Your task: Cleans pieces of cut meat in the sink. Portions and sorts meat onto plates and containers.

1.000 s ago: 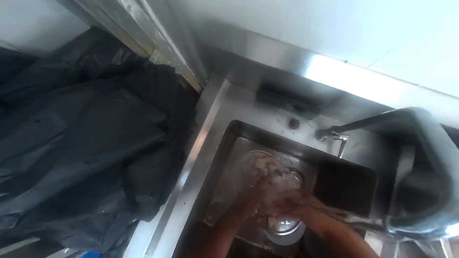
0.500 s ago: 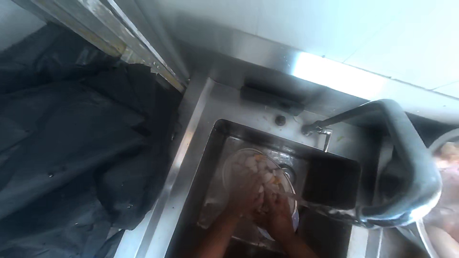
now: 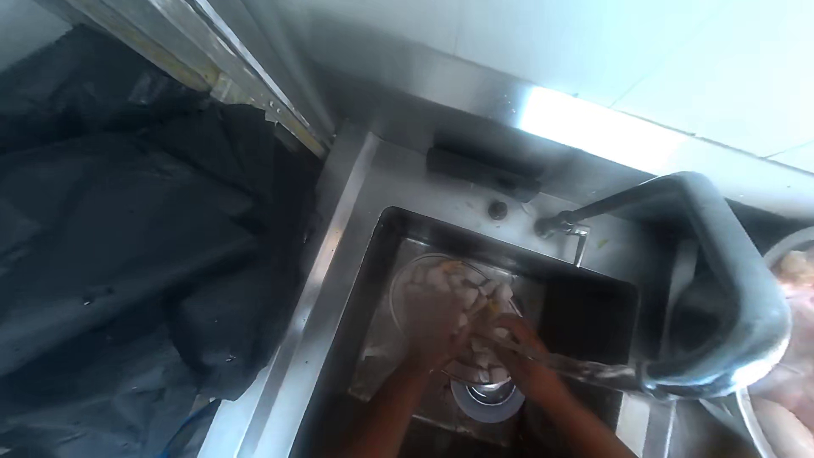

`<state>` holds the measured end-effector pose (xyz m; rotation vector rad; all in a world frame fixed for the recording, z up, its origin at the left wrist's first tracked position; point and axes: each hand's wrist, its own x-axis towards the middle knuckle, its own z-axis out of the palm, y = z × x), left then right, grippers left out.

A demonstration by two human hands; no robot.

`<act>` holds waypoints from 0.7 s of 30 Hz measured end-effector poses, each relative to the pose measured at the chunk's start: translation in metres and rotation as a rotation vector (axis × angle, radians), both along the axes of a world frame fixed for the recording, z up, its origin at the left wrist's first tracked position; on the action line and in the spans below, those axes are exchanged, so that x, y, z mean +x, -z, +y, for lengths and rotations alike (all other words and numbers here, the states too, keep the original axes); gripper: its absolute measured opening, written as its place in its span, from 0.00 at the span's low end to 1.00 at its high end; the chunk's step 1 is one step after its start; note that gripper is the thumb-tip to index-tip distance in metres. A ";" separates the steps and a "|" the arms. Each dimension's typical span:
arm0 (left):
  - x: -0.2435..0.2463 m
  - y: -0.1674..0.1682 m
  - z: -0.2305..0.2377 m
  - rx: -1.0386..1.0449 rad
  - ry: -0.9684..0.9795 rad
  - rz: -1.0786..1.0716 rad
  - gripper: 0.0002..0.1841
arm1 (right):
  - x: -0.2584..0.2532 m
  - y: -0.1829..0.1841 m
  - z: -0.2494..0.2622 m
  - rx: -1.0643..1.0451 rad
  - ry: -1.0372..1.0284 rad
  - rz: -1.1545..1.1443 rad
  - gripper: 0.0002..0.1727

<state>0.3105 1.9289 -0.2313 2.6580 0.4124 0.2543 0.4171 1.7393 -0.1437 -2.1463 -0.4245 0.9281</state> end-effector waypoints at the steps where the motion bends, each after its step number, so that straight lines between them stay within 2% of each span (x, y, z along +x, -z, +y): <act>1: 0.000 0.000 0.001 -0.006 0.007 -0.013 0.26 | -0.002 -0.014 0.008 -0.009 -0.011 0.064 0.22; 4: 0.000 0.001 0.003 -0.020 0.021 -0.044 0.25 | -0.011 -0.034 0.012 0.005 -0.031 0.214 0.29; 8: -0.001 0.003 0.004 -0.011 0.031 -0.036 0.26 | -0.023 -0.022 -0.005 -0.169 -0.058 0.028 0.35; 11: -0.001 0.001 0.002 -0.023 0.024 -0.028 0.27 | -0.036 -0.004 -0.016 -0.321 -0.127 0.024 0.40; 14: 0.002 -0.004 0.002 -0.023 0.017 -0.005 0.27 | -0.034 0.008 -0.015 -0.361 -0.180 -0.007 0.35; 18: 0.001 -0.001 0.000 0.018 0.019 0.016 0.28 | 0.002 0.032 -0.026 -0.100 -0.060 -0.172 0.31; 21: 0.002 0.000 0.001 0.082 0.018 -0.020 0.28 | 0.040 0.044 -0.025 -0.016 0.028 -0.216 0.21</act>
